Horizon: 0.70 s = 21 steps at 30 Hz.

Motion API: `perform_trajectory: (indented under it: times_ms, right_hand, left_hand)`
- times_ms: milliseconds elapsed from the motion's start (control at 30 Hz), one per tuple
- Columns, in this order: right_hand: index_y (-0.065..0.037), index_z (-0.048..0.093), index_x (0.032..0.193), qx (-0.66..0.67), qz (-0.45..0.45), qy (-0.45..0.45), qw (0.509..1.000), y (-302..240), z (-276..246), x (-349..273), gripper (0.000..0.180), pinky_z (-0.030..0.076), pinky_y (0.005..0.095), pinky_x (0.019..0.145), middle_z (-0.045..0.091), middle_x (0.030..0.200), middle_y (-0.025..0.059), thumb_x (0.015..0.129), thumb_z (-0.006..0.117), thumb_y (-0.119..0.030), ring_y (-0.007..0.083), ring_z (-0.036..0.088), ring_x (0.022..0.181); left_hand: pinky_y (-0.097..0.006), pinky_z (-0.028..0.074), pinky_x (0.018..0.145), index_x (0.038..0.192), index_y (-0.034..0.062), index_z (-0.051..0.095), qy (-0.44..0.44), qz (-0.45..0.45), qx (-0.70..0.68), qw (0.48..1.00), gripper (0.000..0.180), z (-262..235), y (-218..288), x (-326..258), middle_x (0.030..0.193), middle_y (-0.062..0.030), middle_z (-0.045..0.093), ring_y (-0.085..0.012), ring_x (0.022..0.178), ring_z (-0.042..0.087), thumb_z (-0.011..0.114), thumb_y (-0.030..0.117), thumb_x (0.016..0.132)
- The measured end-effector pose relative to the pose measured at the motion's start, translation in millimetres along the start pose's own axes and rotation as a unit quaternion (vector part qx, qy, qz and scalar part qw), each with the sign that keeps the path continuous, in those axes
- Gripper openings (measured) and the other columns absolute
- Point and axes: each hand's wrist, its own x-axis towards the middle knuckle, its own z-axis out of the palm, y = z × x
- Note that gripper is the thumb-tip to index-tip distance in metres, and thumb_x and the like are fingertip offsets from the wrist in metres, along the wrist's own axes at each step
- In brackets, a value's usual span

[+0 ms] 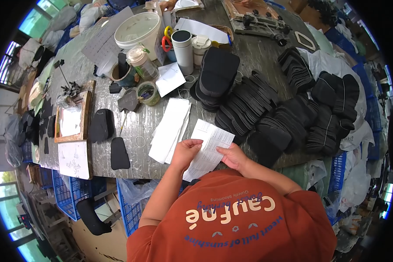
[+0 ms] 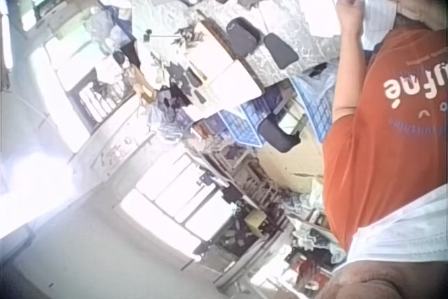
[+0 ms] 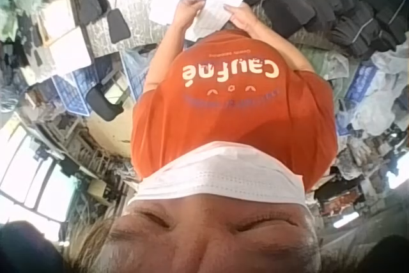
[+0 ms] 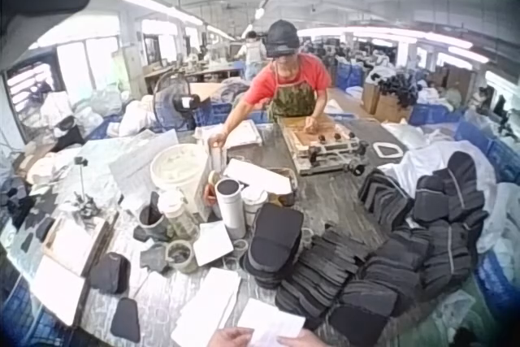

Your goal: The recorder is sorting and stacking black fabric shoe components at a manufacturing workstation, occasionally checking printed specification sheets.

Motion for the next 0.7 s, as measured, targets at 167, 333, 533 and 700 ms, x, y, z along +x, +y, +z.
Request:
perform_trajectory:
  times_ms: [167,333,533,700]
  right_hand:
    - [-0.001,0.045,0.122,-0.006,-0.006,0.004,1.0,-1,2,-1,0.038,0.041,0.0404,0.094,0.052,0.121,0.0123,0.085,0.047,0.007,0.0255,0.051,0.111]
    - [0.0,0.044,0.122,-0.016,0.002,0.004,1.0,-3,6,-1,0.038,0.041,0.0411,0.095,0.052,0.121,0.0127,0.085,0.047,0.007,0.026,0.05,0.112]
    - [0.0,0.042,0.124,-0.008,-0.004,0.006,1.0,-1,4,1,0.04,0.041,0.0417,0.095,0.051,0.122,0.0126,0.085,0.047,0.007,0.0264,0.05,0.113]
    - [0.0,0.042,0.123,0.006,-0.02,0.023,1.0,1,2,2,0.039,0.042,0.0425,0.093,0.052,0.121,0.0132,0.085,0.048,0.006,0.0274,0.051,0.111]
  left_hand:
    - [-0.021,0.042,0.064,0.099,-0.0036,0.062,0.003,0.008,-0.001,1.0,0.019,1,1,-1,0.084,-0.0055,0.063,-0.0086,0.072,0.055,0.059,0.005,0.082]
    - [-0.021,0.041,0.061,0.092,-0.0032,0.063,-0.009,-0.003,0.073,0.997,0.016,-5,-3,3,0.078,-0.0031,0.062,-0.0071,0.068,0.052,0.061,0.009,0.082]
    - [-0.02,0.039,0.055,0.082,-0.0011,0.064,0.015,-0.016,0.026,0.999,0.012,-4,-7,4,0.07,-0.0003,0.059,-0.0055,0.061,0.048,0.066,0.01,0.078]
    - [-0.019,0.037,0.048,0.078,0.0011,0.063,0.051,0.006,0.046,0.998,0.011,-3,-3,4,0.063,0.0003,0.058,-0.0046,0.053,0.048,0.068,0.011,0.076]
